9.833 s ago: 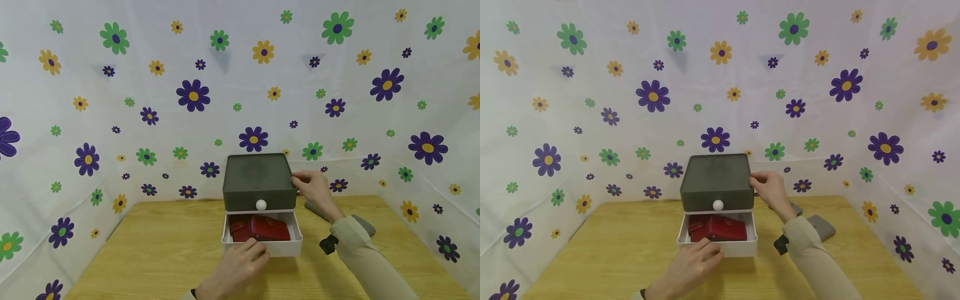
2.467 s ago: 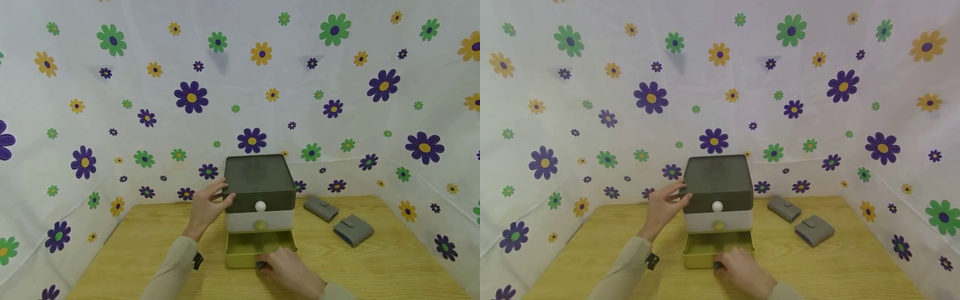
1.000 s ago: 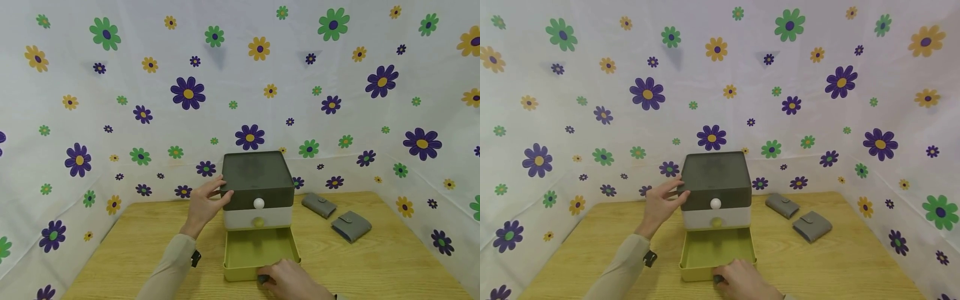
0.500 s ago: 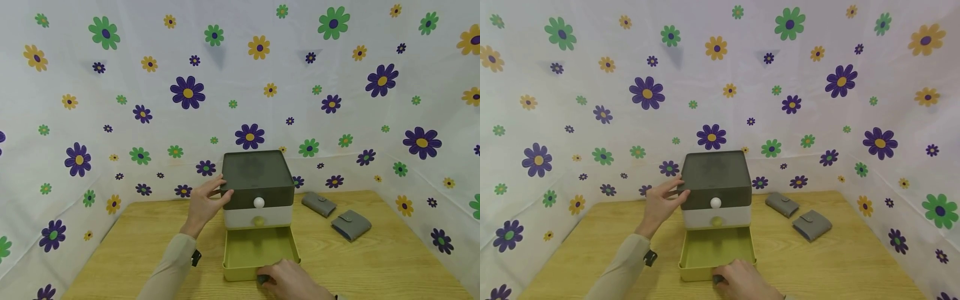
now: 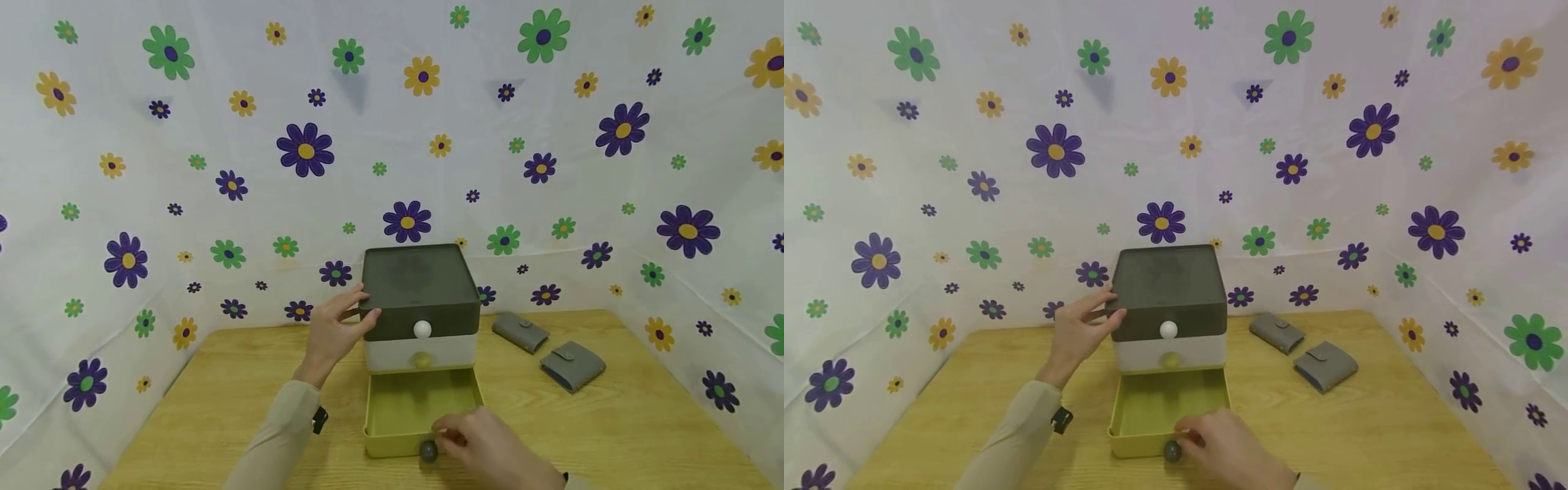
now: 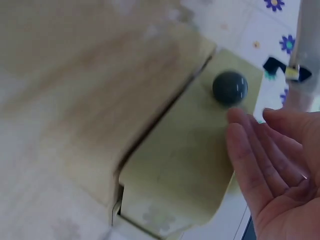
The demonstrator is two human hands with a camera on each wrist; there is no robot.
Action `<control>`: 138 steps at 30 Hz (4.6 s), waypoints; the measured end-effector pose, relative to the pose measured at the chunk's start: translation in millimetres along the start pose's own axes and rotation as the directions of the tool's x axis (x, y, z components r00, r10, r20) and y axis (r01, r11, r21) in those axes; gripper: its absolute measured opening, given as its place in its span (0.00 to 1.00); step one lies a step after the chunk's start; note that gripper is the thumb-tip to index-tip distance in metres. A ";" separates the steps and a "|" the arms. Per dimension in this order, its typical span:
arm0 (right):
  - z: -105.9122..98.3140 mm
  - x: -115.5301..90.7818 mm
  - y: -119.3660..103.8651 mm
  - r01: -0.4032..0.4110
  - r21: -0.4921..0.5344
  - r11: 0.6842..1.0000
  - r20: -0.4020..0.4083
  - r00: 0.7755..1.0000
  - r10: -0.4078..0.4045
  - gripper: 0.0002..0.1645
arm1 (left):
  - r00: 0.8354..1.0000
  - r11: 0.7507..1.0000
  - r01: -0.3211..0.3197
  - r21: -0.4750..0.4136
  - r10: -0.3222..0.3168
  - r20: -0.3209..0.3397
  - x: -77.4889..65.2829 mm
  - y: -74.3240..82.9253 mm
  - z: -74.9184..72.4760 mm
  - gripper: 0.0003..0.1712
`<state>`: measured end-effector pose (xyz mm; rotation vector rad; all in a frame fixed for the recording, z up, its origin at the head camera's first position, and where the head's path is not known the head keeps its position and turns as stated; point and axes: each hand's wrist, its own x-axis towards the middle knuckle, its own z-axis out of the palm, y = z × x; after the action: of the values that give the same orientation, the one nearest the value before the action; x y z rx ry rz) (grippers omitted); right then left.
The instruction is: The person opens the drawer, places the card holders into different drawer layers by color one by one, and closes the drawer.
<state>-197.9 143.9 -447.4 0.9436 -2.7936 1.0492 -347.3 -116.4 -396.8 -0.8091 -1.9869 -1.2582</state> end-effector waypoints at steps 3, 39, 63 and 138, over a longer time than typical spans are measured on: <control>-9.0 1.2 6.4 0.007 -0.016 1.000 -0.112 0.994 -0.009 0.07 | 1.000 1.000 0.010 -0.001 -0.010 0.013 -0.1 0.5 0.6 0.19; -109.9 -19.5 135.4 -0.526 -0.255 0.811 -0.383 0.826 0.415 0.11 | 1.000 1.000 0.011 -0.008 -0.011 0.009 -0.3 -2.8 -1.6 0.18; -99.3 -19.4 147.4 -0.553 -0.282 0.784 -0.256 0.831 0.494 0.17 | 1.000 1.000 0.007 -0.020 -0.006 0.016 0.8 -0.9 -3.0 0.18; -101.3 -19.0 89.5 -0.361 0.020 0.933 -0.243 0.903 0.354 0.36 | 1.000 0.999 0.028 -0.037 -0.029 -0.014 -1.2 -3.2 -2.5 0.17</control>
<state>-250.3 268.1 -426.2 0.2711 -2.8176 1.0716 -348.6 -120.0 -398.6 -0.7904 -1.9754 -1.3172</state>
